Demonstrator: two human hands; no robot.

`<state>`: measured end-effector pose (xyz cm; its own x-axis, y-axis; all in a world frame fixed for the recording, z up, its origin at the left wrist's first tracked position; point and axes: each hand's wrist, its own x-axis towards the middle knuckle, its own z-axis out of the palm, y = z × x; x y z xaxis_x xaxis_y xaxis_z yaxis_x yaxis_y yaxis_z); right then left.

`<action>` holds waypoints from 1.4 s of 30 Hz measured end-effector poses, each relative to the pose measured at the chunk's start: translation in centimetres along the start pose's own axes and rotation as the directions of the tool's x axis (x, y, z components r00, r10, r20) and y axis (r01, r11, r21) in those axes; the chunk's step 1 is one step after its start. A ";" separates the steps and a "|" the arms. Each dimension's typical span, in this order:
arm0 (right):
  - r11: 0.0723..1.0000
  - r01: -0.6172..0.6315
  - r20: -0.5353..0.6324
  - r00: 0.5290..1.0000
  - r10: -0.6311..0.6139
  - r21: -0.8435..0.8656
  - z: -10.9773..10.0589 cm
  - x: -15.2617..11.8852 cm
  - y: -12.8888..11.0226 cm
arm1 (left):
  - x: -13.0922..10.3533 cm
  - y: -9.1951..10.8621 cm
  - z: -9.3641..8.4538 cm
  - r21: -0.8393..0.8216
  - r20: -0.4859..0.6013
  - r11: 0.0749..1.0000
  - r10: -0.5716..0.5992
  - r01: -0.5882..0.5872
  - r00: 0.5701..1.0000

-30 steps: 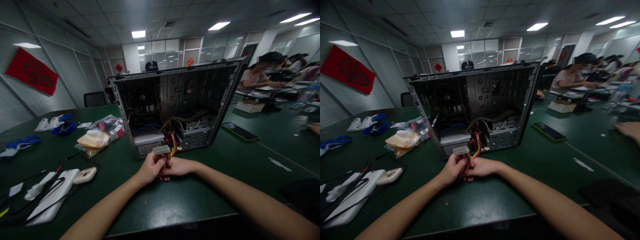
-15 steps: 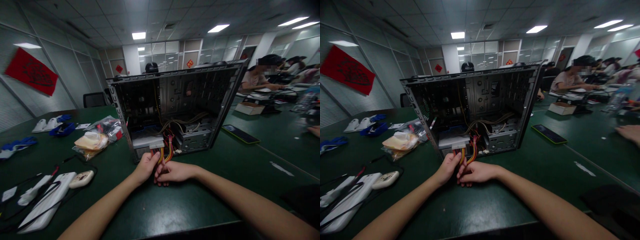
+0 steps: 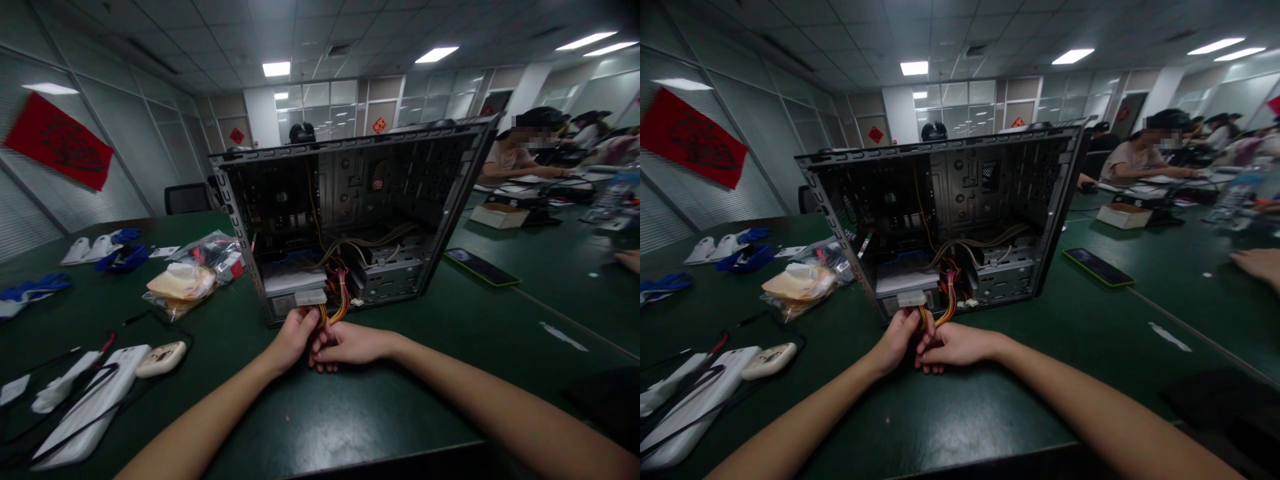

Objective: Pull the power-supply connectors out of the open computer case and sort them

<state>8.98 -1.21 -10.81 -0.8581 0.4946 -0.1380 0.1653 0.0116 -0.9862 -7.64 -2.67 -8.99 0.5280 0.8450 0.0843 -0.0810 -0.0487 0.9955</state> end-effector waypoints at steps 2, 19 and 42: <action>1.000 -0.007 -0.003 1.000 0.007 -0.005 0.0 0.0 -0.1 | 0.1 -0.1 -0.1 -0.004 -0.010 1.000 0.029 -0.029 1.000; 0.999 0.027 -0.025 0.999 -0.028 -0.043 -0.4 0.3 1.6 | -0.1 -0.2 -0.2 0.051 0.083 0.998 0.030 -0.034 0.996; 0.998 -0.002 -0.045 0.999 -0.002 -0.070 0.2 -0.1 0.2 | 0.1 0.5 -0.1 -0.046 0.013 0.999 0.003 -0.002 1.000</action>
<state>9.03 -1.47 -10.97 -0.8356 0.5333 -0.1322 0.2001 0.0713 -0.9772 -7.66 -2.54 -8.46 0.5388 0.8378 0.0879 -0.1209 -0.0263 0.9923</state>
